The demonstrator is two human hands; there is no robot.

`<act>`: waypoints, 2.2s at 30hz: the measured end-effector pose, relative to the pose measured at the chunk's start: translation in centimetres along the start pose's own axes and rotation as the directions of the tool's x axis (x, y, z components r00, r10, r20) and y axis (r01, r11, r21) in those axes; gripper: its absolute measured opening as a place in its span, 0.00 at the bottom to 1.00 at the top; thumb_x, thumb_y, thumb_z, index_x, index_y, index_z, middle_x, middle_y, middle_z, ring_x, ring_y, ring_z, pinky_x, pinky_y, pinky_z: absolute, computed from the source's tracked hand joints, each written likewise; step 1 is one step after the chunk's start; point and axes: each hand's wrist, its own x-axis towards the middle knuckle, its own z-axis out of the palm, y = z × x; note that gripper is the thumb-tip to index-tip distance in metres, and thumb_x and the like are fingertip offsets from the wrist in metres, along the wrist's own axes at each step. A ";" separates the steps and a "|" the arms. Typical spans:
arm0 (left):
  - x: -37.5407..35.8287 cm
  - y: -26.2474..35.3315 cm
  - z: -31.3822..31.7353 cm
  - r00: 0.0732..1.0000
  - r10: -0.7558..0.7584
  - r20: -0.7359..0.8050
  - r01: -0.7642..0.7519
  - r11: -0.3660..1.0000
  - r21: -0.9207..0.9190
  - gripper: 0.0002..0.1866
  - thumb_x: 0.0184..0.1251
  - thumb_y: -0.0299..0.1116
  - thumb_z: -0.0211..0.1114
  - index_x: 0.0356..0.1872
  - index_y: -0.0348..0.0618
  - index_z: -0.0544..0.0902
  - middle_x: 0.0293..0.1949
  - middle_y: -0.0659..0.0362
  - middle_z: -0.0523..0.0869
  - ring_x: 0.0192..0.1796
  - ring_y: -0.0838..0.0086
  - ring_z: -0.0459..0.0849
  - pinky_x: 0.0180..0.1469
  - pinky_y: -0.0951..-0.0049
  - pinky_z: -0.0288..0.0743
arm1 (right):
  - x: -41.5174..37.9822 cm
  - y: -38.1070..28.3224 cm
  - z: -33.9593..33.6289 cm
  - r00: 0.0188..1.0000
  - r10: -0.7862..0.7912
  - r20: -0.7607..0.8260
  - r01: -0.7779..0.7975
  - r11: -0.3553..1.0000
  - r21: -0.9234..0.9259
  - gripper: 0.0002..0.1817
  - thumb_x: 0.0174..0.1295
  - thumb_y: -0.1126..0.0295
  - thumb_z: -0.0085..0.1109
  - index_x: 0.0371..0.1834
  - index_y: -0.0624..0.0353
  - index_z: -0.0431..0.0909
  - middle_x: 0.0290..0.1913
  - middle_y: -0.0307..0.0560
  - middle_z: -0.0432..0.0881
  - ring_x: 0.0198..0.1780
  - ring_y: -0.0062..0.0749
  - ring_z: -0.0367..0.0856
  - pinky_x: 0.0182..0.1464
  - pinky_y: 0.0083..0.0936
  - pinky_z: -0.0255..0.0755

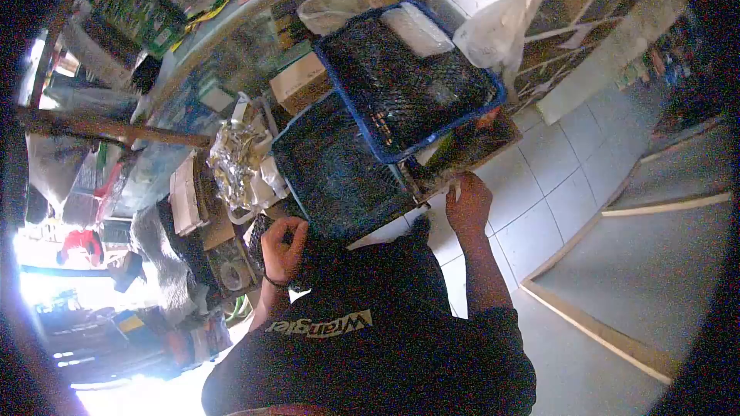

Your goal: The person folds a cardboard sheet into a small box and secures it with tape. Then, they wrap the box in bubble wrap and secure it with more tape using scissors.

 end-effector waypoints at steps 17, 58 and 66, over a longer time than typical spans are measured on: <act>-7.3 -7.4 -10.7 0.594 -0.121 -0.795 -0.299 0.884 -0.358 0.10 0.68 0.30 0.53 0.27 0.37 0.74 0.26 0.60 0.75 0.29 0.79 0.69 0.32 0.79 0.62 | -2.4 -24.4 0.6 0.641 -0.496 0.586 -0.039 0.741 0.670 0.20 0.56 0.66 0.63 0.51 0.61 0.73 0.46 0.53 0.78 0.48 0.37 0.77 0.52 0.32 0.69; -21.3 -16.8 -12.4 0.912 -0.105 0.396 0.349 -0.309 -0.885 0.41 0.64 0.68 0.38 0.64 0.43 0.64 0.60 0.48 0.72 0.63 0.59 0.69 0.62 0.53 0.62 | -13.8 -34.0 -1.1 0.807 -0.444 0.390 -0.459 -0.055 0.887 0.19 0.65 0.62 0.47 0.51 0.66 0.74 0.48 0.47 0.79 0.47 0.34 0.79 0.49 0.33 0.73; -15.0 -14.8 -9.6 0.900 -0.414 0.137 -0.081 -0.467 -0.881 0.28 0.65 0.54 0.53 0.57 0.44 0.73 0.56 0.53 0.77 0.60 0.58 0.72 0.64 0.49 0.58 | -16.8 -22.7 -4.5 0.858 -0.311 0.409 -0.353 0.221 0.909 0.25 0.64 0.55 0.45 0.44 0.71 0.76 0.40 0.48 0.81 0.42 0.35 0.80 0.46 0.30 0.72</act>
